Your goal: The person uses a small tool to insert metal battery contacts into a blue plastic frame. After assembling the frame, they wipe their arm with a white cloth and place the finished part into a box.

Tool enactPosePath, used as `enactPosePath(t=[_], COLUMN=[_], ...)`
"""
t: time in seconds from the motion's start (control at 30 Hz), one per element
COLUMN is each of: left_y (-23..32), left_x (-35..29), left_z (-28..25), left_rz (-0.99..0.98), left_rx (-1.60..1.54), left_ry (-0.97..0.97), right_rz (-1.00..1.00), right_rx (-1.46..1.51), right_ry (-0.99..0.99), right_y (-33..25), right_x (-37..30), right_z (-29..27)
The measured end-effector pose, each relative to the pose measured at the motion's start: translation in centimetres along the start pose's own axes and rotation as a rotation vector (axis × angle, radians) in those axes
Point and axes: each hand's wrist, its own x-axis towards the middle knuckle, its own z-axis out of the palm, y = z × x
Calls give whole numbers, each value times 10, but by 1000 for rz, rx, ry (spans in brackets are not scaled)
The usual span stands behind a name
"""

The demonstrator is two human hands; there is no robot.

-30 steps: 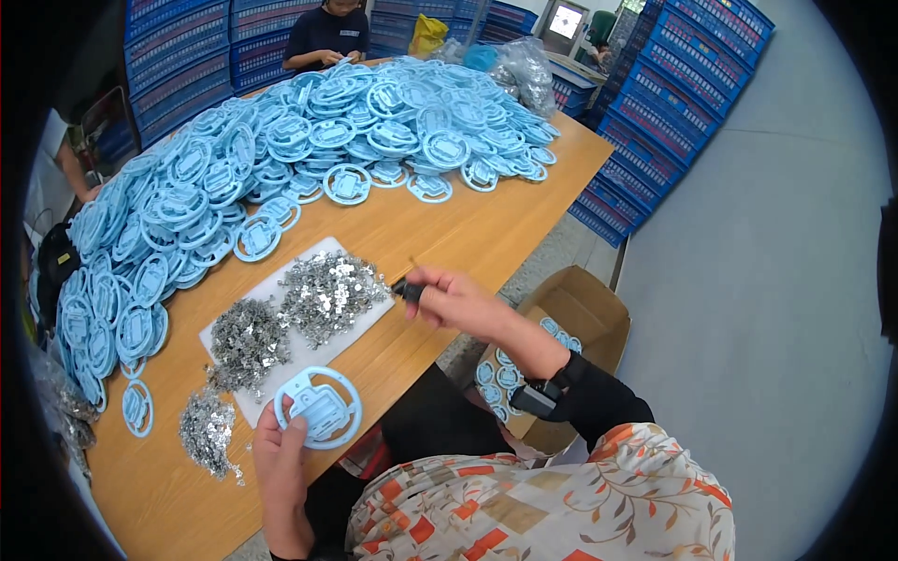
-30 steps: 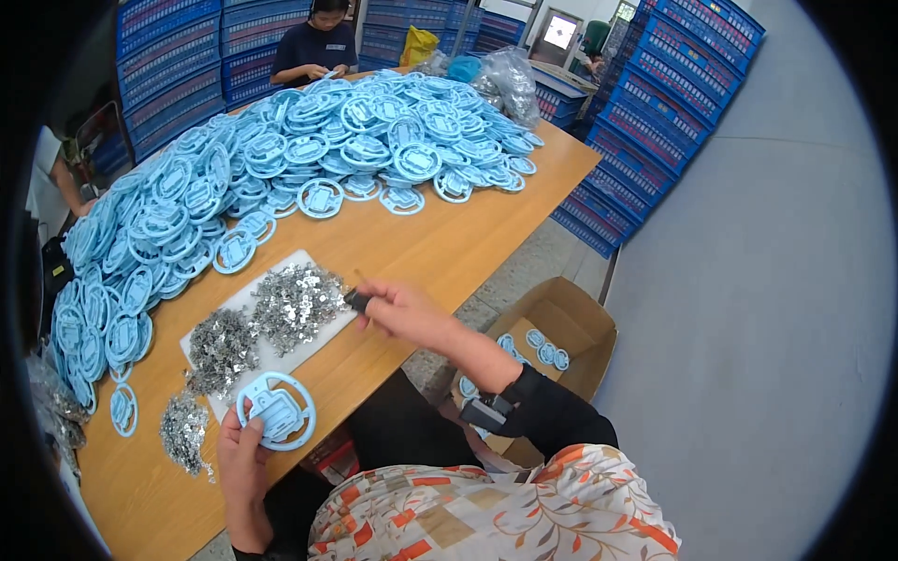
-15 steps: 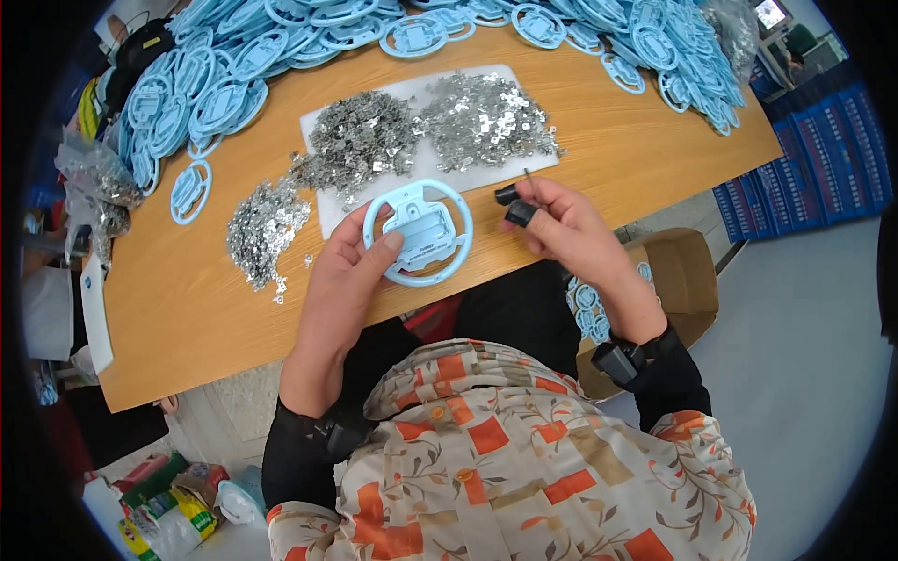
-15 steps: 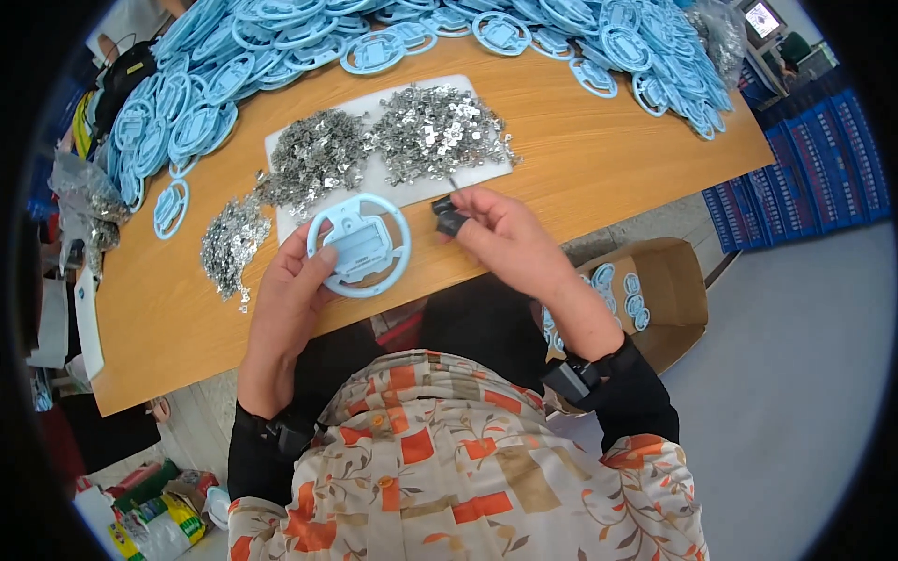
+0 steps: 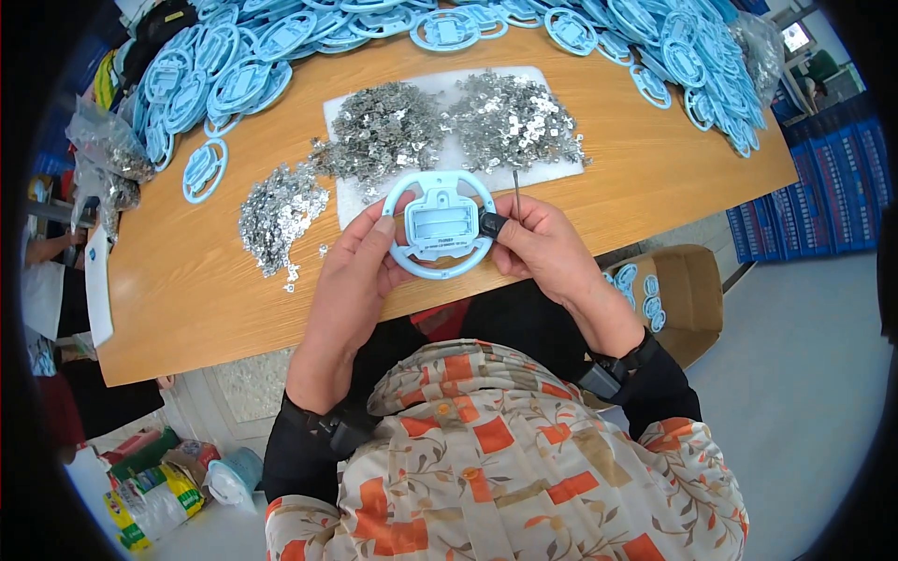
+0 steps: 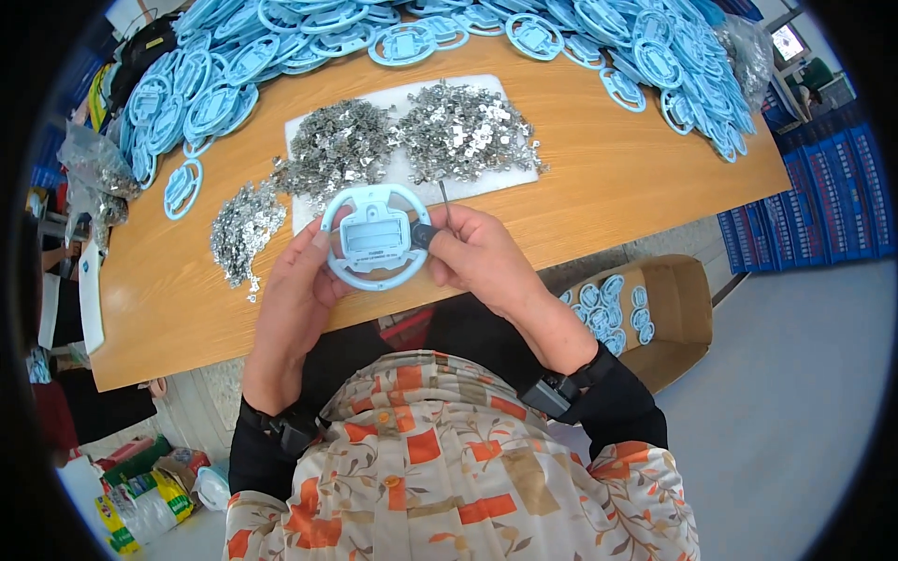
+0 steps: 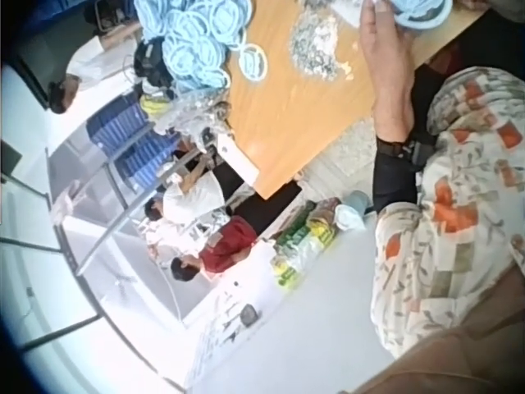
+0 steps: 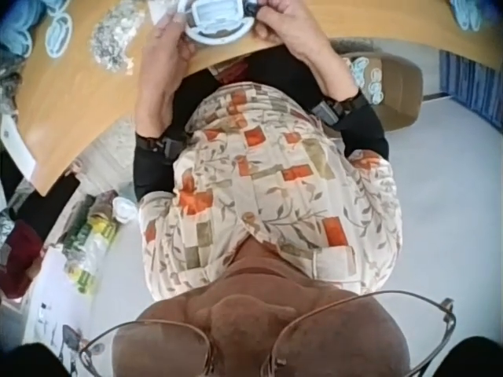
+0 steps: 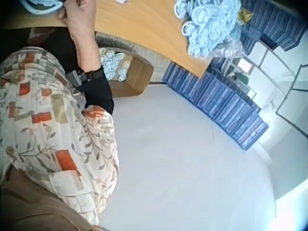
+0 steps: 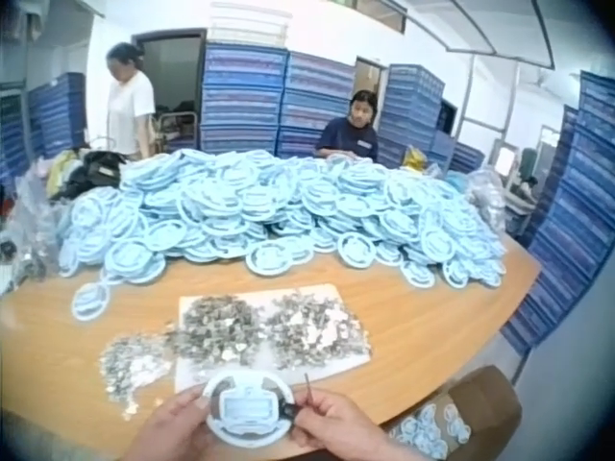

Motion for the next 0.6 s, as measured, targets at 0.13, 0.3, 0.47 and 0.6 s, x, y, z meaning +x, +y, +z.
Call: enactPosePath(t=[0.13, 0.3, 0.47, 0.6], left_y=[3, -3, -3, -5], left_x=[7, 12, 2, 0], left_z=[-2, -16, -6, -10], left_rz=[-18, 0, -13, -16], left_rx=[7, 367, -2, -16], left_ry=[22, -36, 57, 234], right_rz=[-7, -18, 118, -98], right_rx=[-223, -126, 25, -257], right_ry=[36, -120, -135, -59], right_y=[-10, -19, 3, -1], right_x=[-2, 4, 3, -2], right_z=[2, 2, 1, 12])
